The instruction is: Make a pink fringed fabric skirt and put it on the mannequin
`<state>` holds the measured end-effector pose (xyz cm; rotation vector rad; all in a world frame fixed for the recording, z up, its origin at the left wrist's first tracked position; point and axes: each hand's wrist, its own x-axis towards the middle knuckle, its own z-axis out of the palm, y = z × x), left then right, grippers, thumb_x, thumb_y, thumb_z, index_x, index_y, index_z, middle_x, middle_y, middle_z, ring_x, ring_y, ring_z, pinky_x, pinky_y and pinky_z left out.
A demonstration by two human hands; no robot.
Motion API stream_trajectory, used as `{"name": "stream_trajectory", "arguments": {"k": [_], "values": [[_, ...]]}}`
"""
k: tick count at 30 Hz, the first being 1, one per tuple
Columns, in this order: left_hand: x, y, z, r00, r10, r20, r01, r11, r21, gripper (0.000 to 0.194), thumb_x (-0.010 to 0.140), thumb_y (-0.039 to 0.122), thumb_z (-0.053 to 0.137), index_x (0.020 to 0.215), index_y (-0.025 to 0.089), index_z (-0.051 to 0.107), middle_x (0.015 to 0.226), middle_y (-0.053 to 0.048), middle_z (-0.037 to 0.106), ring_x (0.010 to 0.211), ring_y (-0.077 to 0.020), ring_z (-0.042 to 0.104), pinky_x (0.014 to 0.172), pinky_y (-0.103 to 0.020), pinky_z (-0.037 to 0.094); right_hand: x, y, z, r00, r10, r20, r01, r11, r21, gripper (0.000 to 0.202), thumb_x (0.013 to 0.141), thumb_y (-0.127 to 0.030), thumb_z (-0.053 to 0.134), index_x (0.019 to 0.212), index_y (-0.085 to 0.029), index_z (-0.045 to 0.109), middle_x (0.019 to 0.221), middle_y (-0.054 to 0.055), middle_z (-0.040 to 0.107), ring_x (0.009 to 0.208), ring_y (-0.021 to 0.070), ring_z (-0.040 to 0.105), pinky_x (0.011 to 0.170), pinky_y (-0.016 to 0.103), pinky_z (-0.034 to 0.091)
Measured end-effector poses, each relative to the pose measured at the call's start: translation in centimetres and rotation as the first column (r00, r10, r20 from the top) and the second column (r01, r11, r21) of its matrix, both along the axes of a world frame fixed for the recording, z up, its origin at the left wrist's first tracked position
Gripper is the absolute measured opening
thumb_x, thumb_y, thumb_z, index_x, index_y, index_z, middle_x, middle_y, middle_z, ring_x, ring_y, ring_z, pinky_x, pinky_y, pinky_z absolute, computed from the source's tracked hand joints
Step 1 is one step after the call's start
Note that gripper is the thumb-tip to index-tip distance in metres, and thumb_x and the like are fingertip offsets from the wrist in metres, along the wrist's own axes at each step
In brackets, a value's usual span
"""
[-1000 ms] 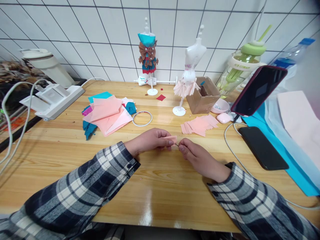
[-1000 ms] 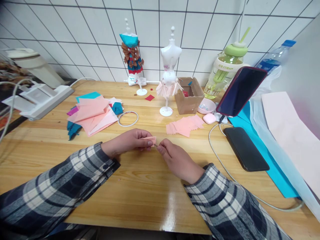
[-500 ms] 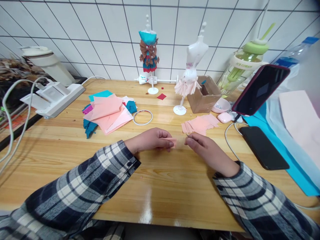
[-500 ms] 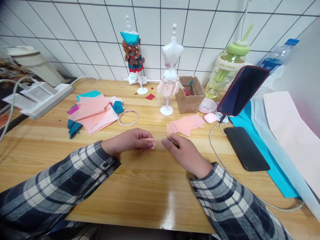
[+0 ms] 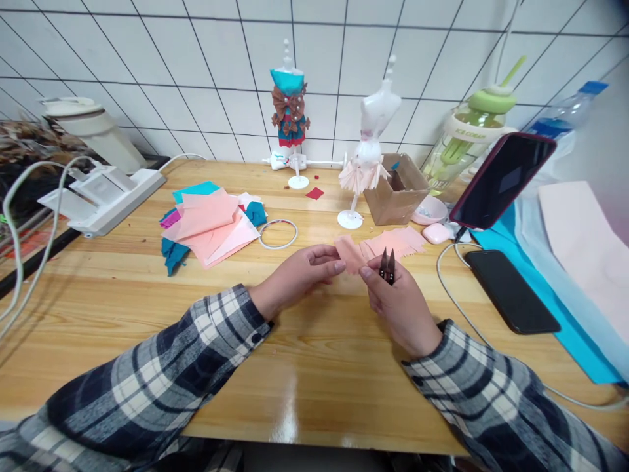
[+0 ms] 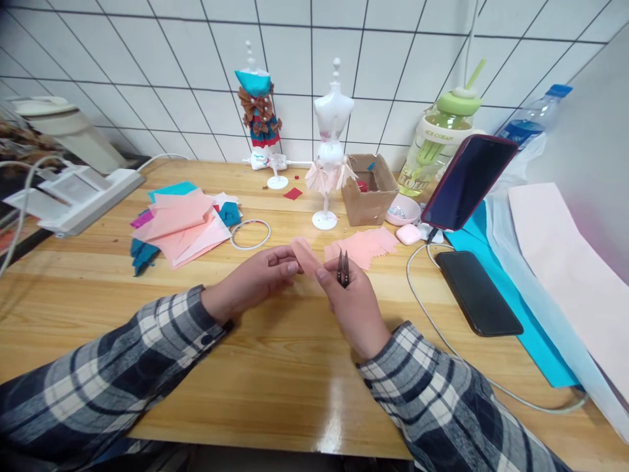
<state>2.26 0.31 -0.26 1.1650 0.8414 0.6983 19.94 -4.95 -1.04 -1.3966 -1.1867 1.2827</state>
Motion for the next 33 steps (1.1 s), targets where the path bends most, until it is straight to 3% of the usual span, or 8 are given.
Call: {"name": "stream_trajectory", "arguments": {"k": [4, 9, 12, 16, 21, 25, 33], "values": [[0.7, -0.6, -0.2, 0.988, 0.130, 0.079, -0.123, 0.988, -0.089, 0.031, 0.071, 0.039, 0.074, 0.087, 0.014, 0.068, 0.087, -0.003, 0.065, 0.075, -0.0108, 0.054, 0.067, -0.023, 0.040, -1.0, -0.3, -0.5, 0.965, -0.100, -0.243, 0.080, 0.993, -0.090, 0.031, 0.078, -0.045, 0.066, 0.085, -0.024, 0.045, 0.049, -0.011, 0.032, 0.037, 0.0062, 0.025, 0.033, 0.020, 0.021], [0.8, -0.9, -0.5, 0.993, 0.093, 0.073, -0.087, 0.993, -0.084, 0.026, 0.071, 0.037, 0.075, 0.077, 0.013, 0.066, 0.070, 0.001, 0.060, 0.063, -0.0085, 0.049, 0.061, -0.022, 0.037, -1.4, -0.5, -0.4, 0.954, -0.104, -0.282, 0.068, 0.989, -0.133, 0.033, 0.076, -0.046, 0.069, 0.084, -0.024, 0.045, 0.048, -0.012, 0.032, 0.036, 0.0050, 0.025, 0.032, 0.018, 0.022], [0.7, -0.8, -0.8, 0.985, 0.153, 0.076, -0.147, 0.986, -0.080, 0.025, 0.070, 0.035, 0.076, 0.069, 0.013, 0.064, 0.062, 0.003, 0.056, 0.058, -0.0073, 0.046, 0.058, -0.022, 0.034, -1.1, -0.6, -0.3, 0.966, -0.046, -0.255, 0.016, 0.993, -0.118, 0.034, 0.078, -0.050, 0.065, 0.090, -0.024, 0.046, 0.052, -0.011, 0.034, 0.037, 0.0045, 0.025, 0.033, 0.017, 0.021], [0.4, -0.6, -0.9, 0.945, 0.264, 0.192, -0.224, 0.953, -0.205, 0.022, 0.068, 0.030, 0.079, 0.074, 0.013, 0.066, 0.073, 0.000, 0.063, 0.068, -0.0094, 0.055, 0.065, -0.021, 0.039, -0.8, -1.0, -0.5, 0.969, 0.134, -0.207, -0.163, 0.977, -0.135, 0.039, 0.090, -0.061, 0.038, 0.092, -0.023, 0.046, 0.060, -0.009, 0.035, 0.039, 0.0049, 0.027, 0.033, 0.017, 0.024], [0.5, -0.9, -0.8, 0.901, 0.339, 0.271, -0.237, 0.907, -0.348, 0.020, 0.069, 0.027, 0.079, 0.073, 0.013, 0.064, 0.071, 0.001, 0.061, 0.065, -0.0072, 0.056, 0.064, -0.019, 0.042, -1.1, -1.4, -1.1, 0.935, 0.350, 0.055, -0.347, 0.936, -0.055, 0.033, 0.095, -0.055, 0.031, 0.093, -0.024, 0.040, 0.069, -0.005, 0.056, 0.046, 0.0089, 0.050, 0.046, 0.023, 0.042], [0.7, -1.3, -1.0, 0.922, 0.287, 0.259, -0.186, 0.917, -0.353, 0.020, 0.070, 0.025, 0.078, 0.073, 0.013, 0.063, 0.067, 0.001, 0.059, 0.061, -0.0064, 0.054, 0.060, -0.018, 0.042, -1.1, -1.4, -1.1, 0.906, 0.397, 0.145, -0.396, 0.917, -0.040, 0.029, 0.097, -0.052, 0.029, 0.095, -0.024, 0.038, 0.073, -0.003, 0.061, 0.047, 0.0092, 0.050, 0.047, 0.023, 0.040], [0.1, -0.8, -1.2, 0.961, 0.189, 0.203, -0.114, 0.936, -0.332, 0.021, 0.068, 0.026, 0.080, 0.076, 0.011, 0.067, 0.071, -0.001, 0.062, 0.063, -0.0072, 0.055, 0.062, -0.019, 0.042, -0.1, -1.3, -0.4, 0.897, 0.387, 0.213, -0.395, 0.919, -0.004, 0.039, 0.098, -0.050, 0.025, 0.090, -0.022, 0.050, 0.062, -0.005, 0.042, 0.058, 0.0115, 0.043, 0.055, 0.025, 0.036]]}}
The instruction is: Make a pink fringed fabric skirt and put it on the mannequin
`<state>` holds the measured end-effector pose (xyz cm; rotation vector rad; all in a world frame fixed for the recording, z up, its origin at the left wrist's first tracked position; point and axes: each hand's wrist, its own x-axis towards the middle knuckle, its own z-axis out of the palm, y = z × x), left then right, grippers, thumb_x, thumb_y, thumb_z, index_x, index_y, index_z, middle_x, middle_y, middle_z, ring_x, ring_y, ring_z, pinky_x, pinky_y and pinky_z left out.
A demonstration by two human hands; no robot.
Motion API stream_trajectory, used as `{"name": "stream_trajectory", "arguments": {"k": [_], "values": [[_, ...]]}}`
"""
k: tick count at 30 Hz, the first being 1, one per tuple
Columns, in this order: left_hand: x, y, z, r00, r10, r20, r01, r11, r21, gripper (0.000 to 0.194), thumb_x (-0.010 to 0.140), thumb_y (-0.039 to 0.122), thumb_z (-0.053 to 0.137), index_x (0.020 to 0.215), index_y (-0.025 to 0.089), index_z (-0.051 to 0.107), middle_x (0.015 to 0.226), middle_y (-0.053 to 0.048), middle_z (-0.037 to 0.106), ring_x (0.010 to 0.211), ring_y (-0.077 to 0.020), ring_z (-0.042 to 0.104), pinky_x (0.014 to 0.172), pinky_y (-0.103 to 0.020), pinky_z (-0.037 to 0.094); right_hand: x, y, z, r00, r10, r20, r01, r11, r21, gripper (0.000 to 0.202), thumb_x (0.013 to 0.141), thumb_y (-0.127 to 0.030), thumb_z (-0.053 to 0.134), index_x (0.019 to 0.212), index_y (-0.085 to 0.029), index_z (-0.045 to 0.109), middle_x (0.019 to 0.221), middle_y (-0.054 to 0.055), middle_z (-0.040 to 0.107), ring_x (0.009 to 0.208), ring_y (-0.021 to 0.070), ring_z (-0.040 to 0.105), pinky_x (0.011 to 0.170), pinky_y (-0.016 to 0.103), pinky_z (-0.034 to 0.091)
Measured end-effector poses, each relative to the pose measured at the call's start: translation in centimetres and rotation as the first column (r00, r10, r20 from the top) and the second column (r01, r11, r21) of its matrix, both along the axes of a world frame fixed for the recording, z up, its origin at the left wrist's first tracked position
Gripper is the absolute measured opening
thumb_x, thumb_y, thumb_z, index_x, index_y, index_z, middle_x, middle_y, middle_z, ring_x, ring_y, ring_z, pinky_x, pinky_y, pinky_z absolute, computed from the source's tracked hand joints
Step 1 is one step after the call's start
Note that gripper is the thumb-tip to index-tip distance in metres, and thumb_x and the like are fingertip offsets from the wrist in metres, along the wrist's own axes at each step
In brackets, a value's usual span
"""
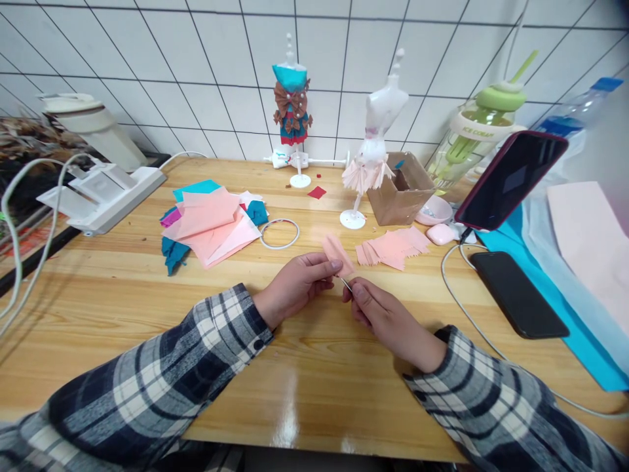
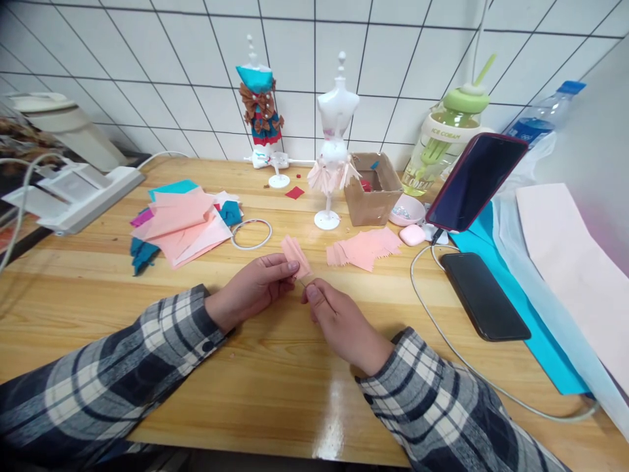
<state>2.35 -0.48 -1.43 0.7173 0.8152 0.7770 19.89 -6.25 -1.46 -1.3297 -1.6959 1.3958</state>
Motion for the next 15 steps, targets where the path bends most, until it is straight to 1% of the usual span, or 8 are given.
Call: {"name": "stream_trajectory", "arguments": {"k": [4, 9, 12, 15], "values": [[-0.04, -0.09, -0.01, 0.999, -0.027, -0.038, 0.029, 0.998, 0.056, 0.022, 0.069, 0.030, 0.079, 0.077, 0.012, 0.068, 0.075, -0.002, 0.065, 0.067, -0.0094, 0.058, 0.066, -0.022, 0.043, 0.08, 0.09, 0.01, 1.000, -0.007, -0.001, 0.007, 1.000, 0.009, 0.038, 0.098, -0.050, 0.026, 0.090, -0.022, 0.050, 0.064, -0.004, 0.042, 0.059, 0.0121, 0.042, 0.056, 0.025, 0.035], [0.03, -0.27, -0.07, 0.997, -0.025, -0.076, 0.033, 0.994, 0.104, 0.021, 0.070, 0.031, 0.078, 0.077, 0.013, 0.069, 0.076, -0.001, 0.065, 0.068, -0.0095, 0.056, 0.066, -0.023, 0.041, 0.09, 0.24, 0.22, 1.000, -0.002, 0.031, 0.002, 1.000, -0.008, 0.036, 0.098, -0.049, 0.028, 0.087, -0.021, 0.049, 0.064, -0.004, 0.043, 0.058, 0.0117, 0.042, 0.054, 0.025, 0.036], [0.13, -0.34, -0.03, 0.997, -0.014, -0.081, 0.022, 0.994, 0.108, 0.021, 0.070, 0.031, 0.078, 0.076, 0.014, 0.069, 0.074, 0.000, 0.064, 0.066, -0.0086, 0.054, 0.064, -0.023, 0.039, 0.05, 0.19, 0.18, 0.999, -0.002, 0.038, 0.003, 1.000, -0.025, 0.035, 0.097, -0.050, 0.029, 0.085, -0.022, 0.047, 0.062, -0.005, 0.045, 0.054, 0.0109, 0.043, 0.051, 0.023, 0.035], [0.37, -0.49, 0.09, 0.998, 0.026, -0.054, -0.021, 0.996, 0.092, 0.020, 0.071, 0.031, 0.077, 0.076, 0.014, 0.068, 0.074, 0.001, 0.062, 0.065, -0.0079, 0.052, 0.064, -0.022, 0.037, -0.18, 0.07, -0.05, 1.000, 0.016, 0.013, -0.015, 0.997, -0.070, 0.034, 0.097, -0.052, 0.028, 0.088, -0.023, 0.042, 0.061, -0.005, 0.051, 0.047, 0.0097, 0.045, 0.046, 0.022, 0.036]]}}
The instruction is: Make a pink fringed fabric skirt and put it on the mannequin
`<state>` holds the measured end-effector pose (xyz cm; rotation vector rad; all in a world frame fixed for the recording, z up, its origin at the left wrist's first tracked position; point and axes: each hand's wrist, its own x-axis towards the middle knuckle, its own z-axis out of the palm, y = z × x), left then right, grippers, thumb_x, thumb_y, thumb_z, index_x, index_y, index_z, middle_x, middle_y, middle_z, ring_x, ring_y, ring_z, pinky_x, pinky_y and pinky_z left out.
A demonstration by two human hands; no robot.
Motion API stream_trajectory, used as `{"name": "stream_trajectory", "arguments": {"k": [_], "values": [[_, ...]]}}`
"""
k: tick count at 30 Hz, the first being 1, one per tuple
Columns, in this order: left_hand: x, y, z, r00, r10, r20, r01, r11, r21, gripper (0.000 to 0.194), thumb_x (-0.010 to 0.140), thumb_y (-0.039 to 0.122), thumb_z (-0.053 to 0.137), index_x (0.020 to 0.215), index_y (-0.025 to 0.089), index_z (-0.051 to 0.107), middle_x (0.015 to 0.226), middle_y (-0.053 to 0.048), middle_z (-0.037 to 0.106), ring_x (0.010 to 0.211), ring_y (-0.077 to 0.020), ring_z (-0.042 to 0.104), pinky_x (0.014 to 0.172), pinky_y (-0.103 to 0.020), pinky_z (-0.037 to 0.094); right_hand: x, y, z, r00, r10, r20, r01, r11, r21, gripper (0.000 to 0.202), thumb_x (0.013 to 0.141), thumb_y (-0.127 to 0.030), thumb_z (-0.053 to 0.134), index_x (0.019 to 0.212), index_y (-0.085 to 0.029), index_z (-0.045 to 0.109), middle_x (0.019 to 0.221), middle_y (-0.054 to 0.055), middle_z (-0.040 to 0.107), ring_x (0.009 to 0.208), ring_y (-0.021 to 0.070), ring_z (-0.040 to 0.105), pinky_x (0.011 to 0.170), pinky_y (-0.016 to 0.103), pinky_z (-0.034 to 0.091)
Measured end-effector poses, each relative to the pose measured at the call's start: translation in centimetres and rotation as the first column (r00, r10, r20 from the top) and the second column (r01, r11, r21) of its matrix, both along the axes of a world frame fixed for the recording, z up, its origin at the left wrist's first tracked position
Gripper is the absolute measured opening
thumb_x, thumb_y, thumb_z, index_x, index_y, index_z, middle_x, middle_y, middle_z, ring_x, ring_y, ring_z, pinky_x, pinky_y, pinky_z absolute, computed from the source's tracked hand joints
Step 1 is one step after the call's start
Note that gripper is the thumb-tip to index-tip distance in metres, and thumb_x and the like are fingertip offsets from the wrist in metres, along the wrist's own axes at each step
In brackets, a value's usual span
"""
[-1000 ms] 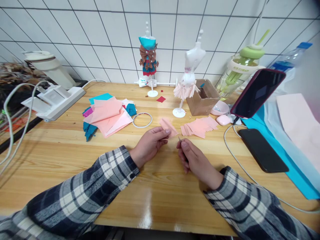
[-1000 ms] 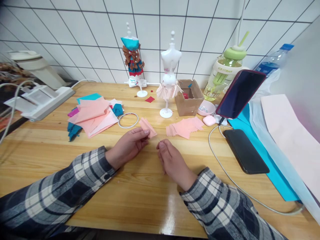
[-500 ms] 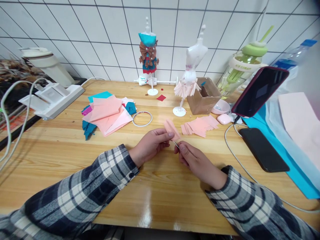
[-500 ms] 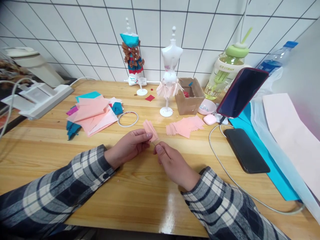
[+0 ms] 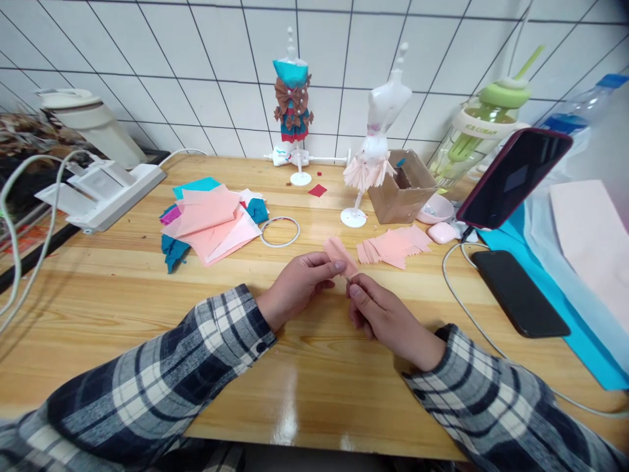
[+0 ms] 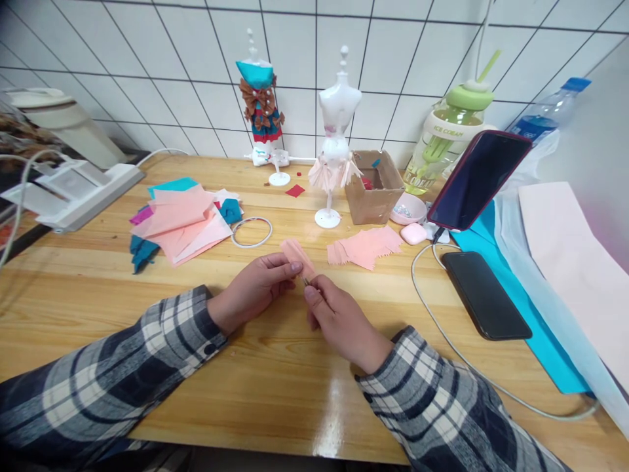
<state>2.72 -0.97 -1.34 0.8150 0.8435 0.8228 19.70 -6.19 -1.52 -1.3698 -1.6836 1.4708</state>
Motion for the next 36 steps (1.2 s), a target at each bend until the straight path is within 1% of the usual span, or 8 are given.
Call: {"name": "stream_trajectory", "arguments": {"k": [3, 9, 14, 20, 26, 30, 34, 36], "values": [[0.3, -0.2, 0.2, 0.998, 0.050, 0.047, -0.050, 0.999, -0.013, 0.020, 0.073, 0.032, 0.075, 0.074, 0.014, 0.066, 0.071, 0.002, 0.060, 0.064, -0.0076, 0.050, 0.063, -0.022, 0.036, -0.4, -0.1, -0.2, 0.998, -0.001, -0.056, -0.001, 0.999, -0.035, 0.034, 0.096, -0.055, 0.027, 0.092, -0.024, 0.039, 0.065, -0.005, 0.057, 0.045, 0.0099, 0.051, 0.045, 0.022, 0.041], [0.7, -0.5, 0.4, 0.998, 0.053, 0.034, -0.054, 0.998, 0.019, 0.023, 0.071, 0.033, 0.076, 0.071, 0.014, 0.063, 0.066, 0.003, 0.057, 0.061, -0.0081, 0.047, 0.062, -0.022, 0.036, -0.9, -0.1, -0.4, 0.990, -0.041, -0.138, 0.036, 0.999, -0.034, 0.034, 0.096, -0.056, 0.028, 0.097, -0.024, 0.038, 0.072, -0.003, 0.061, 0.048, 0.0110, 0.057, 0.046, 0.023, 0.045], [0.9, -0.5, 0.5, 0.995, 0.099, 0.014, -0.100, 0.994, 0.037, 0.024, 0.071, 0.034, 0.075, 0.069, 0.014, 0.062, 0.067, 0.002, 0.056, 0.063, -0.0089, 0.048, 0.064, -0.023, 0.037, -0.9, -0.2, -0.4, 0.993, -0.027, -0.116, 0.025, 1.000, -0.019, 0.032, 0.096, -0.055, 0.029, 0.096, -0.024, 0.038, 0.077, -0.001, 0.064, 0.050, 0.0118, 0.058, 0.049, 0.025, 0.045], [0.8, -0.6, 0.4, 0.998, 0.062, -0.004, -0.062, 0.997, 0.054, 0.026, 0.071, 0.036, 0.075, 0.070, 0.014, 0.061, 0.065, 0.002, 0.055, 0.061, -0.0089, 0.046, 0.059, -0.023, 0.036, -1.0, -0.1, -0.2, 0.990, -0.052, -0.132, 0.048, 0.998, -0.038, 0.032, 0.096, -0.055, 0.029, 0.098, -0.024, 0.038, 0.077, -0.001, 0.064, 0.049, 0.0123, 0.058, 0.048, 0.025, 0.044], [1.1, -0.8, 0.3, 0.995, 0.097, -0.020, -0.095, 0.992, 0.080, 0.027, 0.073, 0.038, 0.073, 0.070, 0.015, 0.060, 0.066, 0.002, 0.055, 0.061, -0.0092, 0.048, 0.057, -0.022, 0.037, -1.2, 0.0, -0.4, 0.986, -0.092, -0.136, 0.087, 0.995, -0.039, 0.032, 0.096, -0.055, 0.030, 0.096, -0.024, 0.037, 0.075, -0.002, 0.064, 0.048, 0.0124, 0.058, 0.046, 0.025, 0.044], [1.2, -1.0, 0.1, 0.992, 0.116, -0.048, -0.112, 0.990, 0.089, 0.028, 0.073, 0.041, 0.073, 0.073, 0.015, 0.062, 0.067, 0.001, 0.058, 0.060, -0.0104, 0.051, 0.056, -0.023, 0.039, -1.5, 0.0, -0.4, 0.985, -0.107, -0.133, 0.102, 0.994, -0.046, 0.032, 0.096, -0.055, 0.030, 0.097, -0.024, 0.038, 0.073, -0.002, 0.064, 0.048, 0.0132, 0.059, 0.046, 0.026, 0.044], [1.2, -1.1, 0.1, 0.994, 0.096, -0.051, -0.092, 0.993, 0.068, 0.028, 0.072, 0.042, 0.073, 0.073, 0.016, 0.063, 0.064, 0.001, 0.057, 0.057, -0.0108, 0.051, 0.054, -0.024, 0.040, -1.6, 0.0, -0.2, 0.984, -0.110, -0.139, 0.106, 0.994, -0.036, 0.031, 0.096, -0.053, 0.030, 0.101, -0.024, 0.039, 0.072, -0.003, 0.064, 0.048, 0.0132, 0.059, 0.047, 0.026, 0.044], [1.2, -1.1, 0.1, 0.995, 0.087, -0.049, -0.083, 0.994, 0.073, 0.028, 0.072, 0.042, 0.073, 0.073, 0.016, 0.063, 0.064, 0.001, 0.055, 0.057, -0.0104, 0.050, 0.054, -0.024, 0.040, -1.5, 0.0, -0.1, 0.984, -0.115, -0.137, 0.111, 0.993, -0.034, 0.031, 0.096, -0.053, 0.030, 0.099, -0.024, 0.039, 0.072, -0.003, 0.064, 0.047, 0.0129, 0.058, 0.046, 0.026, 0.044]]}}
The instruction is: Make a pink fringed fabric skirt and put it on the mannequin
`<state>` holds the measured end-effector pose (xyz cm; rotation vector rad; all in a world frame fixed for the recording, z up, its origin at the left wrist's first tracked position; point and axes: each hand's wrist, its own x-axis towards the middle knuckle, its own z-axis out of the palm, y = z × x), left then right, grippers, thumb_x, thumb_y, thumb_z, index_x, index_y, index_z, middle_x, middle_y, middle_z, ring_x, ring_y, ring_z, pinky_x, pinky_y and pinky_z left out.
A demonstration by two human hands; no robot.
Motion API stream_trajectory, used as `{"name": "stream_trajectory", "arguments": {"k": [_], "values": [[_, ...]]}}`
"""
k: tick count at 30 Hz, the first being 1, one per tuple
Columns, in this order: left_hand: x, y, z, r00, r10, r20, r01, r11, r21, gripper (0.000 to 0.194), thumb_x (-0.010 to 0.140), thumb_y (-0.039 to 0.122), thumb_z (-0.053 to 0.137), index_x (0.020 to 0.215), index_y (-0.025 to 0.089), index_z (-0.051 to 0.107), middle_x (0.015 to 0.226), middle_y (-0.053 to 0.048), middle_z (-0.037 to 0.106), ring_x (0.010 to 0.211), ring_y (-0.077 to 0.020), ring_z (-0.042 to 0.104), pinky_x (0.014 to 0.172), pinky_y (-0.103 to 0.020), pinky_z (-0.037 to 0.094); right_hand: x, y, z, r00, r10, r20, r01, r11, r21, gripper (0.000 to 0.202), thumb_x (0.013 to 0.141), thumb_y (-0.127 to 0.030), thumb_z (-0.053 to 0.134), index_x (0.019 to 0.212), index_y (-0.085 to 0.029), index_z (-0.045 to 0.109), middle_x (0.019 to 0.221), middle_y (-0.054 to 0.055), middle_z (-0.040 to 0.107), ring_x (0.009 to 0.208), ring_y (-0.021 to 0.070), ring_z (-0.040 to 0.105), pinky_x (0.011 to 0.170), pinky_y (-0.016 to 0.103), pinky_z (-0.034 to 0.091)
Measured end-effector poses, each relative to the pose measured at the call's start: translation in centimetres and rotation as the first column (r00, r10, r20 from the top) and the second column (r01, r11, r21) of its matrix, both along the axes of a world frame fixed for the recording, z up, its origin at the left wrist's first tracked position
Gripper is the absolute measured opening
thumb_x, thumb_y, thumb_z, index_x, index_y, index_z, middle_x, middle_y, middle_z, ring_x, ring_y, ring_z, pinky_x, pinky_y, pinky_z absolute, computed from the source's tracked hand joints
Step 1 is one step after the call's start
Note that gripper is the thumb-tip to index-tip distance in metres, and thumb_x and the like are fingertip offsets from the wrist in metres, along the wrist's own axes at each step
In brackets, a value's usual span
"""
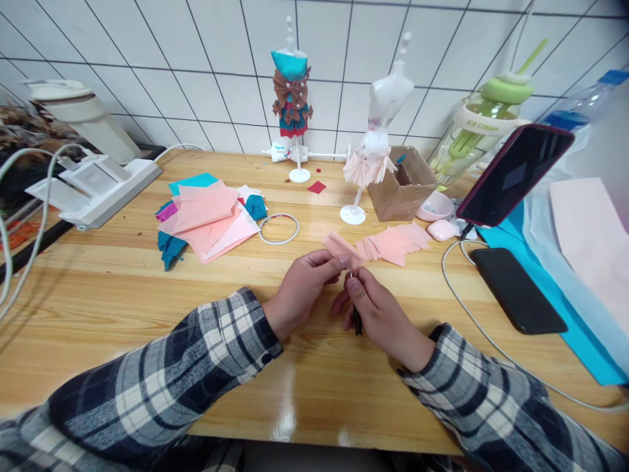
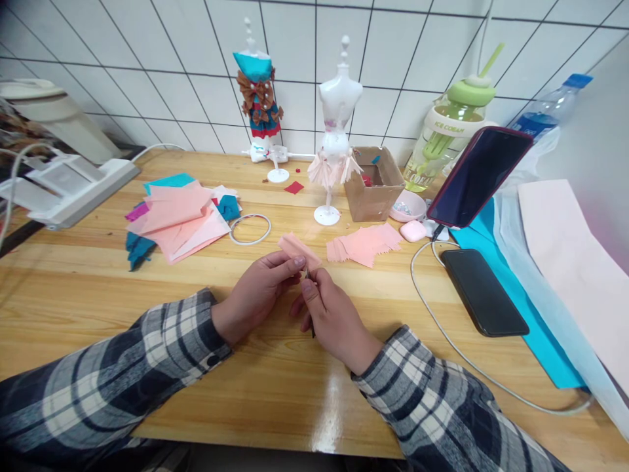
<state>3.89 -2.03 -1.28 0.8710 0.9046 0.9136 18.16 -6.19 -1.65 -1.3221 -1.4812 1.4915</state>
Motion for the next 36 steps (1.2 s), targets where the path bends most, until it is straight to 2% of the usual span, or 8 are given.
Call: {"name": "stream_trajectory", "arguments": {"k": [8, 13, 20, 29, 33, 36], "values": [[0.10, -0.01, -0.20, 1.000, 0.008, -0.014, -0.008, 0.998, 0.056, 0.027, 0.075, 0.041, 0.071, 0.073, 0.015, 0.063, 0.065, 0.002, 0.053, 0.060, -0.0098, 0.049, 0.051, -0.022, 0.037, 0.04, 0.06, -0.06, 1.000, 0.002, -0.023, -0.002, 1.000, -0.020, 0.032, 0.095, -0.055, 0.031, 0.095, -0.024, 0.038, 0.068, -0.004, 0.061, 0.045, 0.0127, 0.055, 0.044, 0.026, 0.042], [0.12, -0.04, -0.17, 0.998, -0.059, 0.006, 0.058, 0.997, 0.044, 0.027, 0.078, 0.042, 0.068, 0.076, 0.016, 0.061, 0.066, 0.001, 0.053, 0.055, -0.0097, 0.049, 0.047, -0.022, 0.037, 0.02, 0.04, -0.02, 0.999, 0.009, -0.032, -0.010, 1.000, -0.013, 0.031, 0.095, -0.055, 0.032, 0.098, -0.024, 0.039, 0.068, -0.004, 0.061, 0.044, 0.0127, 0.055, 0.042, 0.025, 0.041], [0.26, -0.11, 0.16, 0.999, -0.036, 0.018, 0.035, 0.999, 0.035, 0.028, 0.075, 0.042, 0.070, 0.074, 0.015, 0.062, 0.065, 0.001, 0.053, 0.056, -0.0105, 0.050, 0.046, -0.022, 0.037, 0.07, 0.01, -0.08, 0.999, 0.013, -0.045, -0.014, 1.000, -0.024, 0.033, 0.094, -0.057, 0.031, 0.096, -0.025, 0.038, 0.067, -0.004, 0.061, 0.045, 0.0133, 0.054, 0.043, 0.026, 0.042], [0.10, 0.13, -0.08, 1.000, -0.023, -0.013, 0.024, 0.997, 0.076, 0.024, 0.078, 0.038, 0.069, 0.072, 0.015, 0.062, 0.066, 0.002, 0.055, 0.061, -0.0097, 0.050, 0.056, -0.022, 0.038, 0.00, 0.13, -0.23, 0.999, 0.013, -0.036, -0.013, 1.000, -0.007, 0.029, 0.095, -0.053, 0.031, 0.098, -0.025, 0.039, 0.066, -0.004, 0.060, 0.041, 0.0124, 0.051, 0.039, 0.025, 0.038], [-0.09, 0.32, -0.26, 0.999, -0.042, 0.004, 0.042, 0.998, 0.049, 0.022, 0.078, 0.036, 0.069, 0.075, 0.015, 0.063, 0.074, 0.000, 0.060, 0.069, -0.0111, 0.054, 0.066, -0.024, 0.041, 0.08, 0.09, -0.08, 0.999, 0.038, -0.025, -0.038, 0.999, -0.019, 0.029, 0.096, -0.053, 0.031, 0.099, -0.025, 0.039, 0.066, -0.004, 0.060, 0.042, 0.0122, 0.052, 0.040, 0.024, 0.038], [-0.34, 0.57, -0.29, 0.998, -0.011, 0.057, 0.011, 1.000, 0.002, 0.021, 0.076, 0.035, 0.071, 0.075, 0.015, 0.064, 0.076, 0.000, 0.062, 0.071, -0.0106, 0.056, 0.069, -0.023, 0.042, 0.50, -0.03, 0.15, 0.997, 0.074, -0.014, -0.074, 0.997, -0.025, 0.031, 0.096, -0.054, 0.030, 0.093, -0.024, 0.039, 0.066, -0.004, 0.058, 0.044, 0.0112, 0.052, 0.042, 0.024, 0.039]]}}
